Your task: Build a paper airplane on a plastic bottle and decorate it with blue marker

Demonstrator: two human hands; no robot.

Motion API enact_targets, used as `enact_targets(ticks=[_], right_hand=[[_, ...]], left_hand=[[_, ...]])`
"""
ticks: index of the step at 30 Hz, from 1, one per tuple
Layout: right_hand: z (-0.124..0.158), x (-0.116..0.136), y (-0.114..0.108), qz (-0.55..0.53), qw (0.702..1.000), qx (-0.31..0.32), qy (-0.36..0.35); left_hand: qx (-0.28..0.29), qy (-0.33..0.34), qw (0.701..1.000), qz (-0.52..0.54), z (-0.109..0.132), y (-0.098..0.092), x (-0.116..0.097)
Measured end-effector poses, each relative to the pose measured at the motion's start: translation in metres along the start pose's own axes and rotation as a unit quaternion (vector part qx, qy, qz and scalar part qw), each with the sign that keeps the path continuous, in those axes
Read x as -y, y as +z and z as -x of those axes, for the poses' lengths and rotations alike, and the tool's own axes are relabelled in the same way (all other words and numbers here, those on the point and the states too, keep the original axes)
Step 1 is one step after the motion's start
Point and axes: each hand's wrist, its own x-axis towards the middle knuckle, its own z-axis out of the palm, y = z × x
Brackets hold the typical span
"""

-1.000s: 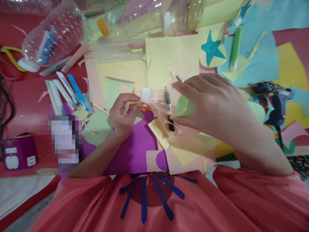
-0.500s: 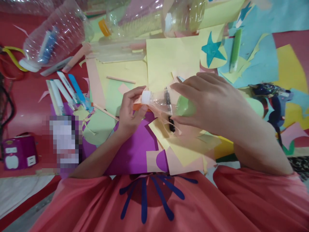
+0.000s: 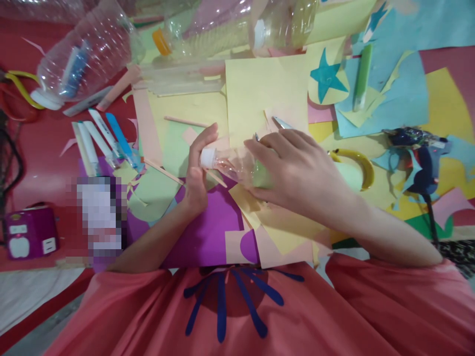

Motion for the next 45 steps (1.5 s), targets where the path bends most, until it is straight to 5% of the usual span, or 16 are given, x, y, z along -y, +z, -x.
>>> enact_targets(ticks=[10, 21, 31, 45], right_hand=[[-0.001, 0.007, 0.016, -0.028, 1.000, -0.006, 0.001], [0.001, 0.008, 0.018, -0.021, 1.000, -0.014, 0.003], [0.004, 0.015, 0.019, -0.017, 0.999, -0.004, -0.050], [0.002, 0.010, 0.020, -0.024, 0.995, 0.000, -0.098]], left_hand=[[-0.036, -0.072, 0.995, 0.063, 0.002, 0.000, 0.000], [-0.037, -0.086, 0.989, 0.118, -0.002, -0.002, -0.001], [-0.056, -0.051, 0.996, 0.052, -0.004, -0.008, -0.010], [0.013, -0.099, 0.989, 0.108, 0.004, -0.008, -0.015]])
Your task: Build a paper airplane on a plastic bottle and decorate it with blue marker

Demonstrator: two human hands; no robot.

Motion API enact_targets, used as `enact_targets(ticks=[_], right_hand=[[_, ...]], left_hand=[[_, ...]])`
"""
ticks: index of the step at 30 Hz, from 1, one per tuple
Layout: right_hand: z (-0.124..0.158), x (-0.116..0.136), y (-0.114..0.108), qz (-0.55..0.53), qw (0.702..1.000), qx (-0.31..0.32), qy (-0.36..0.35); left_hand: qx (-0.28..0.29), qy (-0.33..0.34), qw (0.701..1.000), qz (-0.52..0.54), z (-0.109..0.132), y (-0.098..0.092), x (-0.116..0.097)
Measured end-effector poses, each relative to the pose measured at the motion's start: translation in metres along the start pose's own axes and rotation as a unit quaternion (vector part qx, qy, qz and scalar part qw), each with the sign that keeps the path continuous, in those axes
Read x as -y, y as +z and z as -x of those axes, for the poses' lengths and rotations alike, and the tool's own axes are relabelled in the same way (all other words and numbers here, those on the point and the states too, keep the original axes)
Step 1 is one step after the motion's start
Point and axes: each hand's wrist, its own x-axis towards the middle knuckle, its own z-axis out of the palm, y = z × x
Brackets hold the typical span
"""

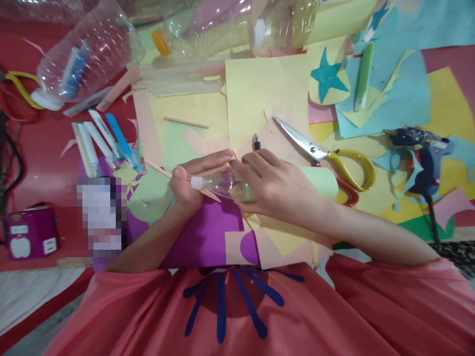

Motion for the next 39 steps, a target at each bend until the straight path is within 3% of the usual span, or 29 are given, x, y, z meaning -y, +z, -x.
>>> enact_targets(ticks=[3, 10, 16, 23, 28, 30, 32, 35, 39], right_hand=[[0.000, 0.001, 0.001, 0.004, 1.000, 0.000, -0.003], [0.001, -0.008, -0.009, 0.012, 0.999, 0.047, 0.012], [0.001, -0.019, -0.017, 0.007, 1.000, -0.012, 0.002], [-0.006, -0.032, -0.005, 0.015, 0.995, -0.089, -0.043], [-0.013, -0.043, 0.004, -0.041, 0.989, -0.113, 0.087], [-0.014, -0.043, 0.003, -0.023, 0.985, -0.061, 0.159], [-0.013, -0.039, 0.001, -0.003, 0.974, 0.037, 0.225], [-0.010, -0.032, 0.003, 0.001, 0.950, 0.159, 0.269], [-0.007, -0.030, 0.002, -0.039, 0.948, 0.182, 0.260]], left_hand=[[-0.012, 0.014, 0.999, -0.032, 0.001, -0.003, 0.005], [0.052, 0.017, 0.996, -0.068, -0.005, -0.007, 0.009], [0.055, 0.066, 0.986, -0.142, -0.009, -0.007, 0.004], [0.055, 0.066, 0.983, -0.161, -0.012, -0.013, 0.015], [0.009, 0.074, 0.961, -0.266, -0.013, -0.013, 0.028], [-0.002, 0.075, 0.958, -0.278, -0.012, -0.012, 0.028], [0.002, 0.067, 0.958, -0.278, -0.010, -0.012, 0.027], [0.006, 0.051, 0.963, -0.265, -0.011, -0.015, 0.027], [-0.017, 0.038, 0.977, -0.208, -0.015, -0.023, 0.031]])
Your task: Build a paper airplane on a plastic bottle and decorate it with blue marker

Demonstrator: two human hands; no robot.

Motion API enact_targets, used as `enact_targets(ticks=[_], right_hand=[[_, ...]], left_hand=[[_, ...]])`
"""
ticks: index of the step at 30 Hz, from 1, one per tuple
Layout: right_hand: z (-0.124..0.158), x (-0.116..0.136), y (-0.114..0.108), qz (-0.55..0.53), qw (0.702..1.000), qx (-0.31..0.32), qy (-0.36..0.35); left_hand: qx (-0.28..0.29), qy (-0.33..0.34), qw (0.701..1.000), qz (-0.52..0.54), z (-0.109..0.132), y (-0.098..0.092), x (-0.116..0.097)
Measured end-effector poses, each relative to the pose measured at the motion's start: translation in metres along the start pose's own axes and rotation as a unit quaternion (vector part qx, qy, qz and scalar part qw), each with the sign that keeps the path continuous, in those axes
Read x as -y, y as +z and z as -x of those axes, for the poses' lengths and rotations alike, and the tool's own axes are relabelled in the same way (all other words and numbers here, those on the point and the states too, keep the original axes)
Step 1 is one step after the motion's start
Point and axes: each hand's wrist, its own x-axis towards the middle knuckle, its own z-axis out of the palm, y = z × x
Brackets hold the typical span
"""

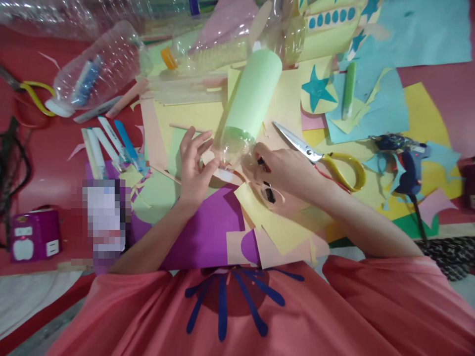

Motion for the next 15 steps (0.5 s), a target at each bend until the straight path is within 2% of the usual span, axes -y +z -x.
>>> enact_targets(ticks=[3, 6, 7, 9, 10, 12, 15], right_hand=[[0.000, -0.013, -0.012, -0.012, 0.999, -0.044, 0.013], [0.000, -0.033, -0.027, 0.010, 0.984, -0.163, 0.073], [0.001, -0.039, -0.030, 0.018, 0.975, -0.210, 0.071], [0.005, -0.043, -0.027, 0.005, 0.961, -0.275, 0.023], [0.007, -0.042, -0.023, -0.021, 0.957, -0.287, -0.019], [0.014, -0.033, -0.007, -0.094, 0.949, -0.278, -0.118], [0.021, -0.015, 0.020, -0.151, 0.936, -0.254, -0.190]], left_hand=[[-0.023, -0.027, 0.998, 0.060, -0.003, -0.003, 0.003], [-0.034, -0.069, 0.990, 0.120, -0.005, -0.005, 0.002], [-0.038, -0.084, 0.987, 0.135, -0.005, -0.005, 0.000], [-0.050, -0.102, 0.982, 0.153, -0.005, -0.006, -0.002], [-0.056, -0.104, 0.981, 0.156, -0.005, -0.006, -0.003], [-0.057, -0.100, 0.982, 0.152, -0.004, -0.005, -0.003], [-0.034, -0.066, 0.990, 0.121, 0.002, 0.000, -0.003]])
